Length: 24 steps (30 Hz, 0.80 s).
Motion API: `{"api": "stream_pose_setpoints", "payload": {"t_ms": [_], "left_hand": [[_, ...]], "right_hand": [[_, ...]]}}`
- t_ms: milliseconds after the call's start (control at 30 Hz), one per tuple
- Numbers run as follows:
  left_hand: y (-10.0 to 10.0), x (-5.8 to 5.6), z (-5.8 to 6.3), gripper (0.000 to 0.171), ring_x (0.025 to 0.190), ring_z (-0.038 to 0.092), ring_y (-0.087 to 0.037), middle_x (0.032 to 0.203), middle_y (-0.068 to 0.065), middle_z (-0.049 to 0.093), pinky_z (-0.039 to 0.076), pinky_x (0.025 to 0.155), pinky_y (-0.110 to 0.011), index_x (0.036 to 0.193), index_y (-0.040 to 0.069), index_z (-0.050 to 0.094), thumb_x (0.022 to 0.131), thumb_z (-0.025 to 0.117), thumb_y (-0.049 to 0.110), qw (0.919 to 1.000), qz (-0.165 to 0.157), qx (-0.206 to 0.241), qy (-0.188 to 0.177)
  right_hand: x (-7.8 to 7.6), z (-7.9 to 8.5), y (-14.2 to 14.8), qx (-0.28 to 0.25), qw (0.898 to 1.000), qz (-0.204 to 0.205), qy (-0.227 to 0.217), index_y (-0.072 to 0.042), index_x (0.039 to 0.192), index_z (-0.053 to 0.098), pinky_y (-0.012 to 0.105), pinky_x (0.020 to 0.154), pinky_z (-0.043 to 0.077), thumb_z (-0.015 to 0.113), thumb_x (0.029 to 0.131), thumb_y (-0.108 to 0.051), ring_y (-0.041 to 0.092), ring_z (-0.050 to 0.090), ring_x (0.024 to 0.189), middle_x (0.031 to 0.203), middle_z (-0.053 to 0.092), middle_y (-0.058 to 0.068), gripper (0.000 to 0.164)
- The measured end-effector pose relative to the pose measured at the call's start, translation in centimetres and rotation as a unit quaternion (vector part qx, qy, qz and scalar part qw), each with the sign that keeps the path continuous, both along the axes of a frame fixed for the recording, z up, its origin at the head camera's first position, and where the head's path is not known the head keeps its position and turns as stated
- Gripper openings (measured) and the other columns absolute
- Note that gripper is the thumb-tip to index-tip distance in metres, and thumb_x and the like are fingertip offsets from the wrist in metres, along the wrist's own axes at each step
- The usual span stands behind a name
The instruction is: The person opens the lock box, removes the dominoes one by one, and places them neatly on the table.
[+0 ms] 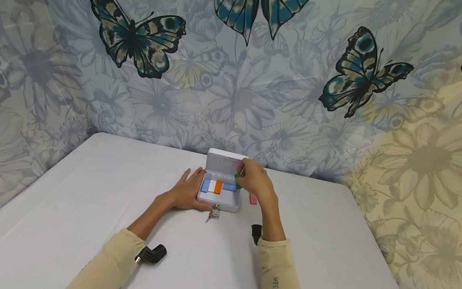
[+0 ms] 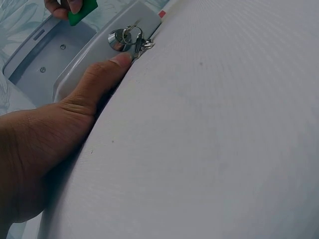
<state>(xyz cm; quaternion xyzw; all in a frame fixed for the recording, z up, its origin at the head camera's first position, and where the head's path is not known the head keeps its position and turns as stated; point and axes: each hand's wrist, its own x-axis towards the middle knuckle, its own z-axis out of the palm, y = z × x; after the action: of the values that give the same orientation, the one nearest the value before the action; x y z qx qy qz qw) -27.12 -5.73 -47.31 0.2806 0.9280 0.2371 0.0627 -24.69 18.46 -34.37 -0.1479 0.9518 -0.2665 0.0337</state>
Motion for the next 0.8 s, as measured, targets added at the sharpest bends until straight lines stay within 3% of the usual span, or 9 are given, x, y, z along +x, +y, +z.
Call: {"api": "stream_pose_setpoints", "payload": {"t_ms": [300,600,800], "left_hand": [[0.0,0.1,0.2,0.129,0.166,0.005,-0.038,0.175,-0.023,0.012,-0.002,0.132,-0.062,0.165,-0.006,0.005,0.083,0.078,0.061,1.0,0.006,-0.003,0.004],[0.0,-0.1,0.0,0.132,0.166,0.003,-0.036,0.176,-0.02,0.01,-0.001,0.133,-0.061,0.166,-0.004,0.002,0.083,0.077,0.066,0.9998,0.012,-0.019,-0.001],[0.1,0.0,0.0,0.131,0.166,0.003,-0.036,0.176,-0.02,0.01,-0.001,0.132,-0.061,0.166,-0.004,0.002,0.083,0.077,0.065,0.9998,0.009,-0.017,0.002]], "right_hand": [[-0.1,0.5,3.9,0.02,0.997,-0.053,-0.055,0.008,0.11,0.062,0.033,0.067,0.05,0.069,0.092,0.001,0.029,0.069,0.08,0.096,0.07,0.02,0.02],[-1.3,-1.9,6.0,0.084,0.984,-0.097,-0.12,0.008,0.107,0.064,0.033,0.068,0.047,0.071,0.091,0.002,0.026,0.068,0.077,0.084,0.072,0.017,0.018],[-2.0,-3.5,6.2,0.09,0.98,-0.105,-0.14,0.004,0.104,0.066,0.033,0.069,0.045,0.07,0.09,0.002,0.022,0.062,0.076,0.081,0.071,0.013,0.014]]}}
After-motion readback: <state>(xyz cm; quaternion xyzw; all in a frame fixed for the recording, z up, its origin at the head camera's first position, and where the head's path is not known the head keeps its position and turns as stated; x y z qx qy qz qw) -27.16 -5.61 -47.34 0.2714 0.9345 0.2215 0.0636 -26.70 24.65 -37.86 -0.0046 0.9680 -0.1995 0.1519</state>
